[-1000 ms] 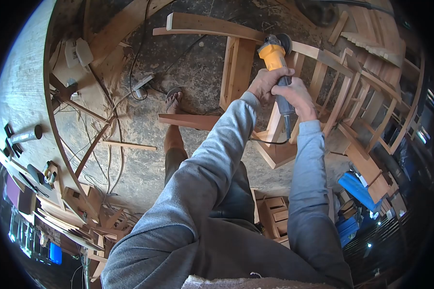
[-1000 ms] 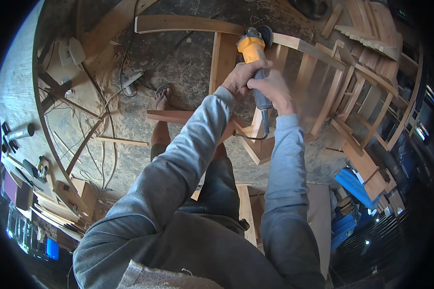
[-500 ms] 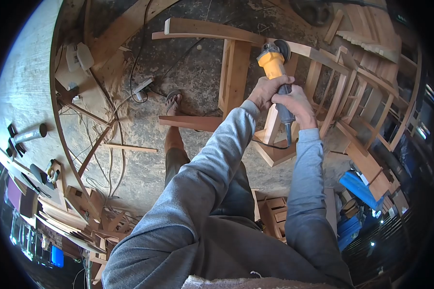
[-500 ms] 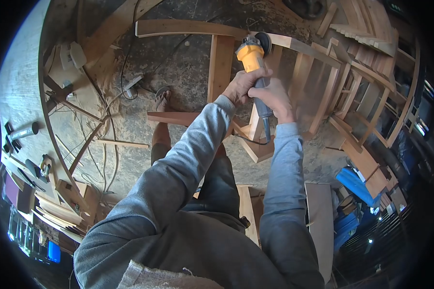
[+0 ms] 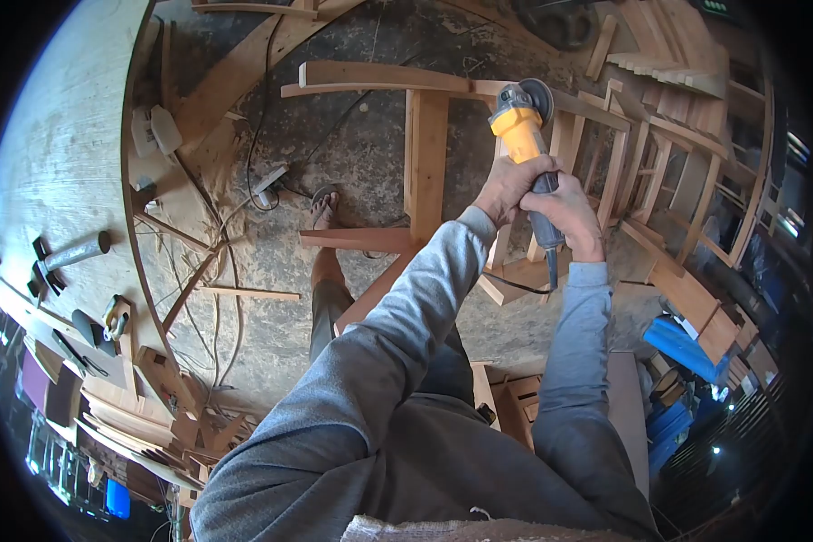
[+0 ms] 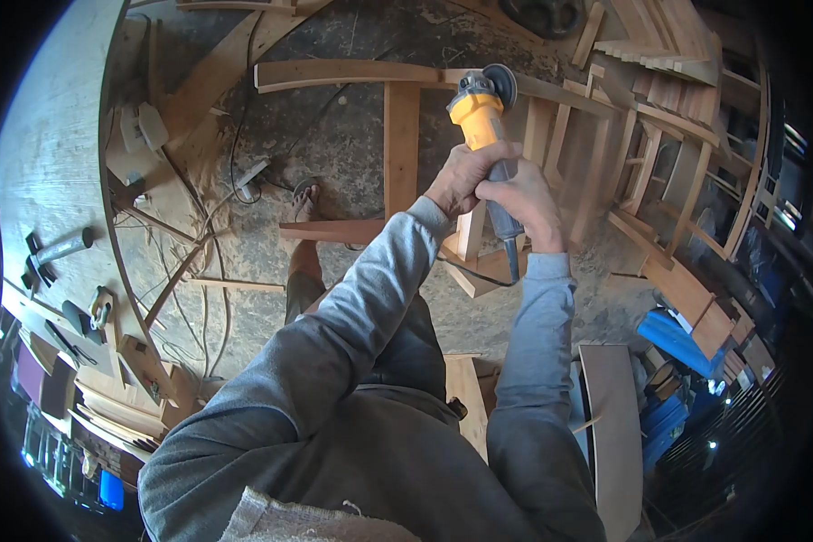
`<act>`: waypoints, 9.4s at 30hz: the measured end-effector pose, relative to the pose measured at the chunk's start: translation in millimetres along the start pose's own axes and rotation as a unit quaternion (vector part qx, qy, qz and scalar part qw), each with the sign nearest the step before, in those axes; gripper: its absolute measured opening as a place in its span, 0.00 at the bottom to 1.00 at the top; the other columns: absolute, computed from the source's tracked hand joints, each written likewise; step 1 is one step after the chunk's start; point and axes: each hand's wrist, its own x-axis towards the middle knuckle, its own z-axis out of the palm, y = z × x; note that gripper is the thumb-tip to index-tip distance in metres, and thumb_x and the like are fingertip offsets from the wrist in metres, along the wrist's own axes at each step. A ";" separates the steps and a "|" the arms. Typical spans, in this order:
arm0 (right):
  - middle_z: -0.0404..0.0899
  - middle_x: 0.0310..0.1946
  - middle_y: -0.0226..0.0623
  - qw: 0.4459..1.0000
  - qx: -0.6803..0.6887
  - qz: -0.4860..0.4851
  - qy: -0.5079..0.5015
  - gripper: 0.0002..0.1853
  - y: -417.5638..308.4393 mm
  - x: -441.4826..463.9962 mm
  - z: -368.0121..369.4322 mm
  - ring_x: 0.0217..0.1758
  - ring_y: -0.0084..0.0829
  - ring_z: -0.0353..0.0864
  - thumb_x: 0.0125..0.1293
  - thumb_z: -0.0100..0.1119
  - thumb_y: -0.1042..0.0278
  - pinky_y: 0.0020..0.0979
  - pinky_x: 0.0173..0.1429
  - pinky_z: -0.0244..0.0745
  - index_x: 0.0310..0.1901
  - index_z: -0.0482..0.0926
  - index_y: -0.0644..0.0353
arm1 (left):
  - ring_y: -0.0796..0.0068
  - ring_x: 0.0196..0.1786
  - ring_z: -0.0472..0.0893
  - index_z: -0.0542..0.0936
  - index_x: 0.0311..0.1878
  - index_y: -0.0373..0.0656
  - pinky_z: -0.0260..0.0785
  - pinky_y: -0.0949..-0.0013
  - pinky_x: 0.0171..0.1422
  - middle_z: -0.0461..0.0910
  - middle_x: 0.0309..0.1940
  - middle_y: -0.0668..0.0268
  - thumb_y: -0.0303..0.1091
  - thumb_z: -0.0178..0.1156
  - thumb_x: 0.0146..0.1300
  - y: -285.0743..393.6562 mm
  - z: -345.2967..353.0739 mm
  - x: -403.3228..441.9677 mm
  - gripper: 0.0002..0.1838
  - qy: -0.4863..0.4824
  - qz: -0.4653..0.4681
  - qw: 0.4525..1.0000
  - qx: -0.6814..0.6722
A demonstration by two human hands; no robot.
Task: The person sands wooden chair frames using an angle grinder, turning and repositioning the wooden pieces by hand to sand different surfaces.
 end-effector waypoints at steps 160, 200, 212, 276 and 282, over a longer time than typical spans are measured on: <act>0.83 0.46 0.30 0.965 0.098 -0.199 0.137 0.26 321.8 106.2 -99.5 0.44 0.22 0.83 0.62 0.74 0.54 0.28 0.46 0.79 0.57 0.82 0.62 | 0.73 0.42 0.87 0.86 0.49 0.36 0.82 0.65 0.45 0.89 0.38 0.63 0.28 0.72 0.62 -191.8 61.8 190.6 0.13 -0.011 0.124 0.910 0.396; 0.83 0.24 0.36 0.748 0.646 -0.088 0.123 0.07 123.6 -51.4 151.9 0.23 0.28 0.85 0.62 0.69 0.74 0.30 0.28 0.81 0.38 0.80 0.63 | 0.74 0.43 0.86 0.84 0.42 0.33 0.80 0.64 0.48 0.87 0.38 0.61 0.45 0.81 0.52 -37.1 -23.6 -45.0 0.25 -0.068 -0.023 0.799 0.597; 0.84 0.26 0.35 0.795 0.589 -0.069 0.128 0.08 113.5 35.3 137.6 0.24 0.26 0.84 0.63 0.71 0.69 0.28 0.28 0.80 0.39 0.83 0.64 | 0.68 0.39 0.89 0.85 0.50 0.32 0.84 0.64 0.42 0.88 0.40 0.57 0.47 0.80 0.52 -2.3 -45.0 46.9 0.30 -0.055 -0.058 0.802 0.592; 0.86 0.31 0.32 0.740 0.632 -0.014 0.231 0.14 63.1 46.4 150.6 0.31 0.21 0.85 0.57 0.78 0.73 0.26 0.36 0.80 0.43 0.84 0.64 | 0.75 0.40 0.87 0.87 0.45 0.35 0.81 0.68 0.45 0.88 0.38 0.61 0.40 0.75 0.60 36.7 -36.6 65.7 0.18 -0.128 -0.088 0.709 0.688; 0.86 0.31 0.33 0.743 0.644 -0.006 0.181 0.16 68.7 45.2 145.3 0.30 0.23 0.86 0.57 0.78 0.71 0.27 0.34 0.80 0.45 0.83 0.64 | 0.78 0.39 0.86 0.87 0.44 0.35 0.81 0.69 0.44 0.88 0.37 0.65 0.36 0.75 0.59 33.6 -25.8 65.6 0.15 -0.061 -0.161 0.746 0.643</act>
